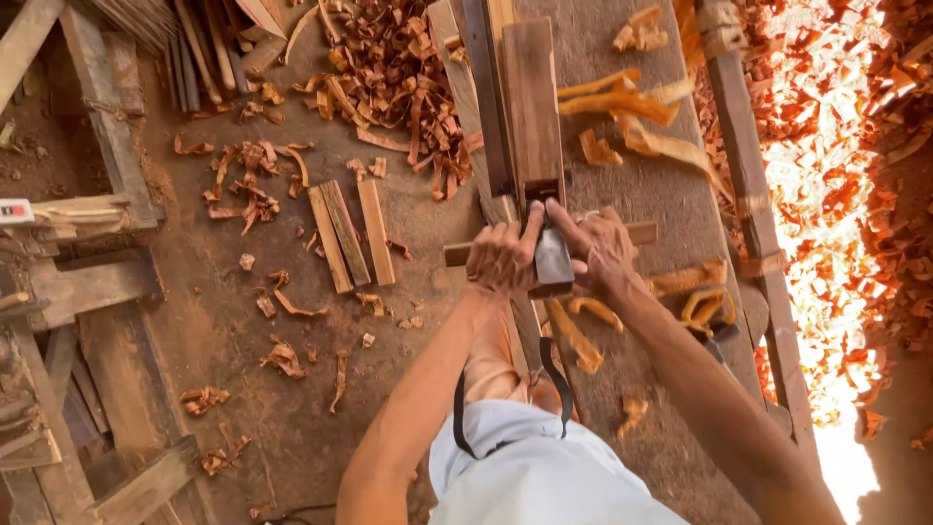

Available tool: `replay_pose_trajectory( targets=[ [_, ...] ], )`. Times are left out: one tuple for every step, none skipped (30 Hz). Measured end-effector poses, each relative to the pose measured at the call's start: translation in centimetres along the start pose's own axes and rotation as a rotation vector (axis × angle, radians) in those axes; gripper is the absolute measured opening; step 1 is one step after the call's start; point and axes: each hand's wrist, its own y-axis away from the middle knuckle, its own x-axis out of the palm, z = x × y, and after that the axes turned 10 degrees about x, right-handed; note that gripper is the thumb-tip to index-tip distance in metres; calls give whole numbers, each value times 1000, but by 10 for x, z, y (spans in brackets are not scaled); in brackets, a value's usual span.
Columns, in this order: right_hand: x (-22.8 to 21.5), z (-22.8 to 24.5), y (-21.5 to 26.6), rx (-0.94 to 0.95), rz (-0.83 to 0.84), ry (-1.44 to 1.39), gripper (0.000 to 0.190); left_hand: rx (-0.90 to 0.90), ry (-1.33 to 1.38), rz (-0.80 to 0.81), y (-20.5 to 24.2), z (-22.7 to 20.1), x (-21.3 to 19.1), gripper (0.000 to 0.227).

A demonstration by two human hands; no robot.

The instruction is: Planing wood with a hand plane and measuring with a try square.

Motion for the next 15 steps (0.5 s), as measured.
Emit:
replay_pose_trajectory(
  targets=[
    [11,-14,-22,-3,-4,4,84,2,-2,-5,-16,20,7,97],
    [22,-28,-44,38,15,3,77,27,-3,-7,-32,41,14,100],
    [33,-39,-60,82,43,-2,71,46,1,0,-43,57,20,103],
    [27,-41,-82,82,49,-4,71,42,4,3,-61,68,13,103],
    [21,-44,-109,61,36,43,71,29,-23,-46,-80,83,6,101],
    [15,-46,-135,40,22,90,72,16,-49,-95,-100,98,-2,100],
    [13,-49,-159,34,6,95,72,24,-60,-107,-115,115,-1,100],
    [10,-53,-181,26,-29,67,71,27,-94,-103,-131,131,-1,99],
    [8,-56,-200,20,-57,40,70,26,-123,-97,-143,144,0,97],
    [13,-66,-218,15,-66,45,70,30,-128,-106,-157,158,3,97],
    [18,-76,-242,-19,-105,45,67,24,-146,-142,-174,177,4,99],
    [21,-86,-264,-53,-145,45,64,19,-164,-178,-191,194,5,100],
    [24,-94,-290,-62,-175,53,64,37,-181,-198,-209,216,11,100],
    [26,-100,-315,-86,-247,18,59,38,-173,-200,-227,238,16,97],
    [27,-106,-342,-113,-327,-18,53,45,-170,-205,-245,261,20,94]
  ],
)
